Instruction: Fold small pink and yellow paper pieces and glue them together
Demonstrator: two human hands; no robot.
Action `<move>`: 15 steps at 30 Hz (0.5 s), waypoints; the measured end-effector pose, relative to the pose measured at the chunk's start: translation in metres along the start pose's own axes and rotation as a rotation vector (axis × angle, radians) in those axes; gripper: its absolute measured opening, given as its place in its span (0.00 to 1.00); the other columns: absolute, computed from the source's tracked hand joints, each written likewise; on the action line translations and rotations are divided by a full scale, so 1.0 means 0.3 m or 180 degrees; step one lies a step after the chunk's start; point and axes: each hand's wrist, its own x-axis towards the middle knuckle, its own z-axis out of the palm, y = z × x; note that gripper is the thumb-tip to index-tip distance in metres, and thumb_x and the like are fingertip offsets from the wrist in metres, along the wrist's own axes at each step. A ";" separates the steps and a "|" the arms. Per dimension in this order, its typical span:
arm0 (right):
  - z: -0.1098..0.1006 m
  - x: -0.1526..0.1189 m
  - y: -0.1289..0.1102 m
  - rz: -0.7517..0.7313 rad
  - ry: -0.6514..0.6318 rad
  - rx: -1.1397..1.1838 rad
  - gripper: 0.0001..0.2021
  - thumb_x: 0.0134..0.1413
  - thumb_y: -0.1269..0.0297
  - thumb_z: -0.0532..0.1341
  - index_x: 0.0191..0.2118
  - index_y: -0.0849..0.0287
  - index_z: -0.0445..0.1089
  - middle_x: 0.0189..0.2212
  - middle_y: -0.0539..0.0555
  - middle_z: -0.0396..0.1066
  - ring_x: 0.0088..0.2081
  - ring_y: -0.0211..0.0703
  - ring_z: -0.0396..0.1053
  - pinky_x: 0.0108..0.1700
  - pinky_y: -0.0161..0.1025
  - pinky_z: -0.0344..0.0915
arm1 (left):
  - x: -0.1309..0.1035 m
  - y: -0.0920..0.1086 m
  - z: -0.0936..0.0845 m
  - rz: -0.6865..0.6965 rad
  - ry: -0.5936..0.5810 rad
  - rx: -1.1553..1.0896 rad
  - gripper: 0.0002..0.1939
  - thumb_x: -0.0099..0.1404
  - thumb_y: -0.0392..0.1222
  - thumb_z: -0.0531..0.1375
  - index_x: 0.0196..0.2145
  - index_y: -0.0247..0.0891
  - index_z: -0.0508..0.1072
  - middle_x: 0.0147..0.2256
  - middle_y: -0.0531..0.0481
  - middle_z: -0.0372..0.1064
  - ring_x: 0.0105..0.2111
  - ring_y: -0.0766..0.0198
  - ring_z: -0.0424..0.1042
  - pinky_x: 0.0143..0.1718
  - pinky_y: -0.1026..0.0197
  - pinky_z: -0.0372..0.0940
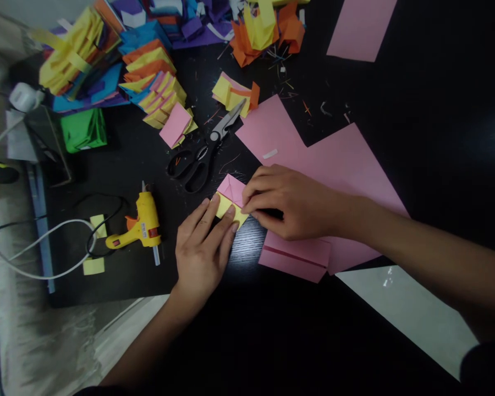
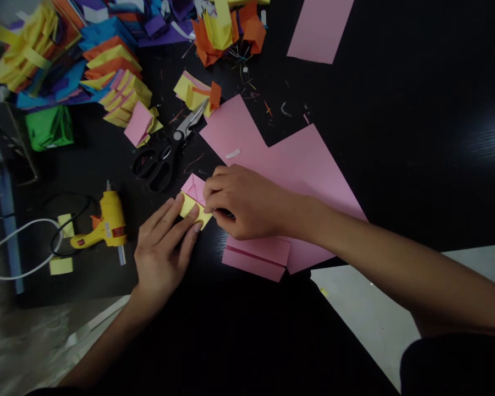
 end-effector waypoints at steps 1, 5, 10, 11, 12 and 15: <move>-0.001 0.006 0.001 0.0076 0.0116 0.0042 0.11 0.63 0.73 0.57 0.40 0.58 0.77 0.39 0.56 0.75 0.43 0.48 0.68 0.48 0.48 0.64 | 0.000 0.000 0.001 -0.0007 0.0014 -0.0013 0.20 0.69 0.38 0.64 0.58 0.44 0.76 0.63 0.42 0.69 0.62 0.47 0.70 0.60 0.40 0.67; 0.006 0.046 0.007 0.0293 0.0596 -0.0153 0.12 0.64 0.71 0.58 0.50 0.58 0.74 0.48 0.59 0.72 0.51 0.53 0.66 0.53 0.53 0.63 | 0.004 0.000 0.002 -0.0051 0.0062 -0.0160 0.19 0.68 0.38 0.65 0.56 0.45 0.77 0.62 0.43 0.71 0.62 0.46 0.69 0.61 0.40 0.66; 0.019 0.098 0.003 0.0545 0.0185 -0.0575 0.12 0.58 0.72 0.62 0.48 0.62 0.73 0.53 0.66 0.67 0.56 0.61 0.61 0.54 0.56 0.59 | 0.009 0.005 -0.003 -0.0134 0.0209 -0.0438 0.18 0.68 0.38 0.65 0.55 0.44 0.75 0.62 0.42 0.70 0.63 0.47 0.68 0.63 0.41 0.65; 0.018 0.104 -0.001 0.0627 0.0113 -0.0588 0.12 0.57 0.72 0.63 0.47 0.63 0.72 0.53 0.66 0.68 0.55 0.60 0.61 0.54 0.55 0.59 | 0.010 0.006 -0.006 -0.0184 0.0280 -0.0514 0.17 0.68 0.38 0.65 0.54 0.44 0.74 0.62 0.42 0.69 0.63 0.48 0.68 0.63 0.41 0.65; 0.015 0.109 -0.006 0.0715 0.0059 -0.0562 0.11 0.56 0.72 0.63 0.46 0.62 0.71 0.51 0.65 0.69 0.54 0.59 0.62 0.53 0.54 0.59 | 0.011 0.006 -0.009 -0.0268 0.0361 -0.0605 0.16 0.68 0.39 0.65 0.54 0.43 0.74 0.62 0.41 0.69 0.63 0.48 0.68 0.63 0.42 0.65; 0.000 0.117 -0.024 0.0900 -0.0079 -0.0292 0.06 0.55 0.73 0.64 0.38 0.60 0.68 0.41 0.57 0.72 0.46 0.52 0.65 0.49 0.48 0.59 | 0.015 0.003 -0.014 -0.0635 0.0613 -0.0938 0.18 0.68 0.42 0.66 0.54 0.40 0.70 0.62 0.38 0.68 0.63 0.49 0.68 0.63 0.42 0.65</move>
